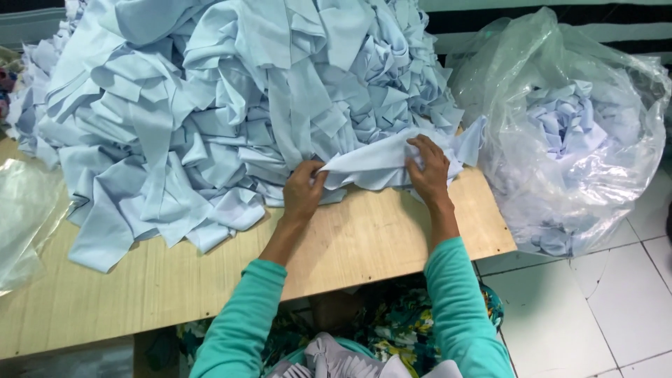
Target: The person folds strips of blue fabric by hand on a table and places the folded bundles into plastic bags, eventually putting the bags into a box on the floor.
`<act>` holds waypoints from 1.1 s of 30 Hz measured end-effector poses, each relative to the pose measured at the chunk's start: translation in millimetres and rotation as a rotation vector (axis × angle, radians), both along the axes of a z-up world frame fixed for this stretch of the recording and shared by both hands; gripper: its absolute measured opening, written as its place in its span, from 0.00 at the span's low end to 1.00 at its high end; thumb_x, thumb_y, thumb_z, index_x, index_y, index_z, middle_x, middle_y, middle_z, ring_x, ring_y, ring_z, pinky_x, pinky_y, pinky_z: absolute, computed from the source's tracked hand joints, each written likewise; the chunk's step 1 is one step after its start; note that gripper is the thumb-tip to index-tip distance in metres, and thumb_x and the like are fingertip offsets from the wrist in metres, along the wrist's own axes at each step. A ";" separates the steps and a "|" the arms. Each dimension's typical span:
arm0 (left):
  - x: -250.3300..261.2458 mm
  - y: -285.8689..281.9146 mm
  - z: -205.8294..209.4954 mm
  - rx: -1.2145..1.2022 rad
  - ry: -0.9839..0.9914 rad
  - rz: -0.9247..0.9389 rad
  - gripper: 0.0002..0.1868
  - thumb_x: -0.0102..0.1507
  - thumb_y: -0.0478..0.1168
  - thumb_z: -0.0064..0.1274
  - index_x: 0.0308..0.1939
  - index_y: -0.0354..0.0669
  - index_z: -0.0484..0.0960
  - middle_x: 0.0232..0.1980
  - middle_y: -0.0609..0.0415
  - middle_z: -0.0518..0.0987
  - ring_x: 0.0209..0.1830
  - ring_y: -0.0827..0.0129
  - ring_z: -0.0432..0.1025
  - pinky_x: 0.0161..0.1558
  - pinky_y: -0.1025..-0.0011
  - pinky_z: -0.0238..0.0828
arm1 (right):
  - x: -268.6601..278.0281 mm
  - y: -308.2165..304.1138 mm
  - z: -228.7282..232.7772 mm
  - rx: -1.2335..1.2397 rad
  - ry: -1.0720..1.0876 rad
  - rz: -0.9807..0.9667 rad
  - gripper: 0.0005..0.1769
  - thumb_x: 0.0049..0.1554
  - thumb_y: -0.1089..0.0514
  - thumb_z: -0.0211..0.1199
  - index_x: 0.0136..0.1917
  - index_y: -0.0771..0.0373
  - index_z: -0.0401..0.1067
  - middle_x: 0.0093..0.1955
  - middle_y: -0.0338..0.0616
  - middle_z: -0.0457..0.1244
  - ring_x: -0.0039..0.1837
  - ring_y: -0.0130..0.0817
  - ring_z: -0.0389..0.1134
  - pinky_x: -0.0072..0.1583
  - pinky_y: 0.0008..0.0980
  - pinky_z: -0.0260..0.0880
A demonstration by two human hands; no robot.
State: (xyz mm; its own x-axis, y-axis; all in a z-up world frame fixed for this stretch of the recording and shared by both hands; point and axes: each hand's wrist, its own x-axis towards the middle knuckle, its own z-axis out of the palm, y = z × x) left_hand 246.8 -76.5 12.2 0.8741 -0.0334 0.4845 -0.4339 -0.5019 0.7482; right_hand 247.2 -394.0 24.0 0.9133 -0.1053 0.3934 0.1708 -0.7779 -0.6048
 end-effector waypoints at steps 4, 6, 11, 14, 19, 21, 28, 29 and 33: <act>-14.8 21.6 43.0 -0.339 0.113 -0.049 0.05 0.68 0.39 0.58 0.44 0.42 0.82 0.48 0.46 0.82 0.47 0.53 0.80 0.40 0.64 0.77 | -11.0 8.4 16.3 -0.025 0.058 0.091 0.33 0.53 0.51 0.59 0.73 0.39 0.68 0.78 0.49 0.55 0.81 0.57 0.50 0.73 0.72 0.43; -16.9 35.3 37.4 -0.590 0.158 -0.146 0.07 0.68 0.34 0.56 0.47 0.34 0.79 0.50 0.42 0.82 0.40 0.67 0.78 0.43 0.67 0.79 | -11.8 13.8 10.8 -0.164 0.023 0.085 0.28 0.55 0.54 0.62 0.69 0.39 0.73 0.77 0.45 0.57 0.81 0.50 0.52 0.74 0.66 0.45; -26.6 61.9 29.8 -0.699 0.100 -0.071 0.05 0.70 0.34 0.51 0.45 0.33 0.76 0.36 0.46 0.81 0.32 0.67 0.79 0.38 0.69 0.81 | -7.7 16.7 -5.4 -0.185 -0.174 0.047 0.07 0.63 0.53 0.66 0.54 0.41 0.80 0.65 0.31 0.67 0.73 0.31 0.62 0.72 0.48 0.53; -61.0 79.3 42.8 -0.590 0.071 0.112 0.05 0.70 0.34 0.52 0.45 0.34 0.75 0.34 0.45 0.79 0.31 0.68 0.76 0.36 0.70 0.78 | -15.4 31.4 -8.8 -0.152 -0.250 0.112 0.10 0.62 0.58 0.68 0.55 0.41 0.79 0.58 0.24 0.69 0.66 0.25 0.67 0.70 0.41 0.58; -128.3 122.2 27.6 -0.191 -0.028 0.461 0.09 0.63 0.25 0.54 0.47 0.37 0.78 0.40 0.43 0.80 0.36 0.55 0.78 0.36 0.64 0.75 | -29.2 58.5 -2.4 -0.218 -0.206 0.273 0.11 0.57 0.62 0.71 0.51 0.44 0.81 0.53 0.26 0.71 0.61 0.26 0.70 0.67 0.38 0.65; -154.4 141.9 13.9 -0.004 -0.047 0.564 0.15 0.61 0.22 0.53 0.47 0.43 0.76 0.46 0.55 0.73 0.41 0.62 0.75 0.39 0.68 0.75 | -35.6 65.8 0.1 -0.275 -0.097 0.353 0.10 0.54 0.61 0.73 0.48 0.47 0.81 0.53 0.29 0.71 0.62 0.27 0.70 0.68 0.38 0.64; -173.1 139.2 36.7 0.236 0.060 0.638 0.22 0.59 0.22 0.53 0.54 0.45 0.76 0.52 0.52 0.67 0.49 0.50 0.74 0.44 0.56 0.79 | -43.5 71.7 11.4 -0.185 -0.077 0.271 0.09 0.61 0.62 0.66 0.53 0.49 0.80 0.52 0.34 0.71 0.60 0.35 0.71 0.61 0.41 0.69; -170.6 140.2 32.6 0.254 0.078 0.622 0.22 0.60 0.22 0.51 0.55 0.46 0.76 0.51 0.52 0.67 0.49 0.49 0.75 0.44 0.55 0.79 | -42.8 68.0 7.9 -0.232 -0.053 0.214 0.06 0.63 0.55 0.65 0.55 0.49 0.79 0.53 0.36 0.70 0.60 0.36 0.70 0.60 0.41 0.69; -168.7 138.1 41.4 0.165 0.128 0.595 0.22 0.62 0.21 0.47 0.55 0.47 0.76 0.52 0.52 0.66 0.50 0.43 0.75 0.43 0.46 0.78 | -45.4 74.4 -5.5 -0.438 -0.014 0.093 0.20 0.59 0.35 0.67 0.53 0.50 0.77 0.54 0.38 0.65 0.60 0.41 0.67 0.57 0.43 0.69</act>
State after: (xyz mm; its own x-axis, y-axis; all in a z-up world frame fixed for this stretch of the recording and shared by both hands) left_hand 78.1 61.6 53.7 0.8167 0.4112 0.4049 0.0433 -0.7433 0.6676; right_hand 201.8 -319.6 18.4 0.9054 0.1566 0.3945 0.2581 -0.9410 -0.2189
